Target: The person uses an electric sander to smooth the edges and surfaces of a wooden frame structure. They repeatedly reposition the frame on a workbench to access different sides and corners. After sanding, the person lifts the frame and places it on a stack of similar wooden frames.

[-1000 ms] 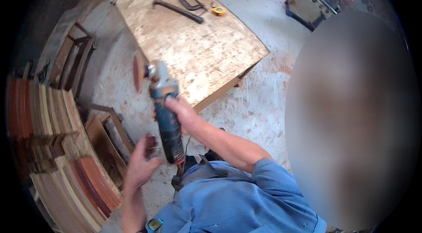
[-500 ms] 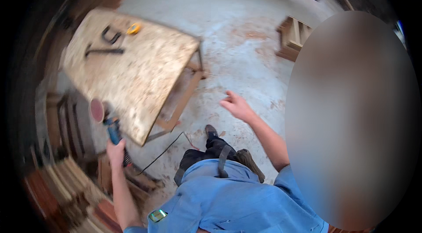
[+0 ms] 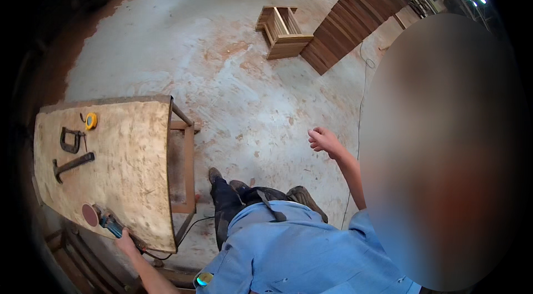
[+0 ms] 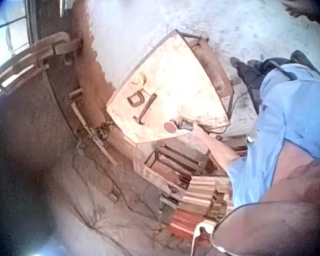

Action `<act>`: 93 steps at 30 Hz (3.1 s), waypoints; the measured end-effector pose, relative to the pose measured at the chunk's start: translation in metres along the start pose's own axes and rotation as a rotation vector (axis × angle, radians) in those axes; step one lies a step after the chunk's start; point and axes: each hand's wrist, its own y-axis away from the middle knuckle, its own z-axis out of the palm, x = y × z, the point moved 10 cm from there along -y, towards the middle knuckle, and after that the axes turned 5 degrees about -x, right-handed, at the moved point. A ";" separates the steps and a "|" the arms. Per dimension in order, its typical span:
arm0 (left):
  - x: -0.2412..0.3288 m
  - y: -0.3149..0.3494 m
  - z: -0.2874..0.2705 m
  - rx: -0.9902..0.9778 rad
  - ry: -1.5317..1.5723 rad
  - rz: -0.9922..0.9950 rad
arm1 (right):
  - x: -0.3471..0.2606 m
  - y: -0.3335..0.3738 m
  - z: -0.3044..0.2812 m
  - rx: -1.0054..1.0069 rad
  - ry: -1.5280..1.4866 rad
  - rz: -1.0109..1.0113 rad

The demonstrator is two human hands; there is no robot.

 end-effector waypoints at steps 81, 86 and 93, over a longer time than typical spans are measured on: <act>0.534 0.390 0.862 -1.099 -0.531 -0.084 | -0.218 -0.947 -0.321 -0.027 0.462 0.100; 0.651 0.411 1.013 -1.154 -0.316 0.214 | -0.192 -0.985 -0.321 0.001 0.402 0.116; 0.731 0.429 1.125 -1.159 -0.346 0.527 | -0.156 -1.003 -0.293 -0.233 0.043 0.189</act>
